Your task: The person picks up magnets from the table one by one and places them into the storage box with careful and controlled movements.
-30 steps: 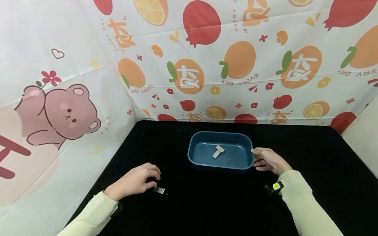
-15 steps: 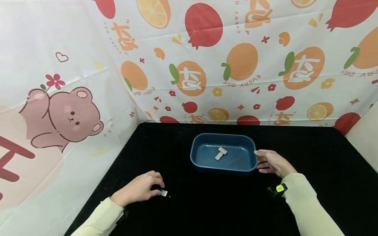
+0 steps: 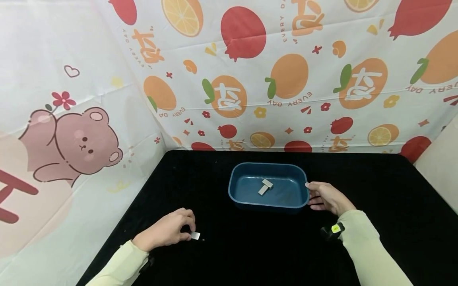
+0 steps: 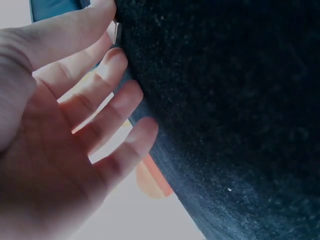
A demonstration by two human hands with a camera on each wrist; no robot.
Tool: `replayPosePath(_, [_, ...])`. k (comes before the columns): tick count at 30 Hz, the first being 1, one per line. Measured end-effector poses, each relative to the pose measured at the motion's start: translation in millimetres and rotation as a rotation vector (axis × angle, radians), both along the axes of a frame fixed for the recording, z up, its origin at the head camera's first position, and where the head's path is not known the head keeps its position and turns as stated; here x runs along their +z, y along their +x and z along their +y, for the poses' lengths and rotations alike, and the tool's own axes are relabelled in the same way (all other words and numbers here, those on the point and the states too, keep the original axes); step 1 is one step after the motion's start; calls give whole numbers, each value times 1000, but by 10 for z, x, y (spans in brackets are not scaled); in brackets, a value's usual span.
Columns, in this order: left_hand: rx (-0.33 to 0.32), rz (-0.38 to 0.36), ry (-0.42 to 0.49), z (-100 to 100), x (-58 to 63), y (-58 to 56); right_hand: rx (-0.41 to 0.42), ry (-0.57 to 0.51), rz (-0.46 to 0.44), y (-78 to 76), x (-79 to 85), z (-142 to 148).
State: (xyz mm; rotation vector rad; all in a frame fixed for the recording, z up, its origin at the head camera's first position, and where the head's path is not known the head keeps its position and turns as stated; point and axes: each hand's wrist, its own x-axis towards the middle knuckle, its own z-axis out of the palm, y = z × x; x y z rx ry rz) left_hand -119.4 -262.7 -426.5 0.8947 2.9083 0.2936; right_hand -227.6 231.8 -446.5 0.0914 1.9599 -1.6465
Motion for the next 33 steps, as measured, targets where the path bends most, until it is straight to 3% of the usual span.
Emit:
replayPosePath(14, [1, -87, 59, -99, -39, 15, -4, 3, -15, 25, -31, -53])
replayPosePath(21, [-5, -48, 54, -84, -24, -17, -21, -10, -18, 32, -23, -44])
replayPosePath(28, [24, -85, 69, -58, -5, -16, -8, -26, -5, 6, 11, -16])
replayPosePath(33, [25, -43, 58, -49, 9, -39, -4, -25, -8, -10, 16, -6])
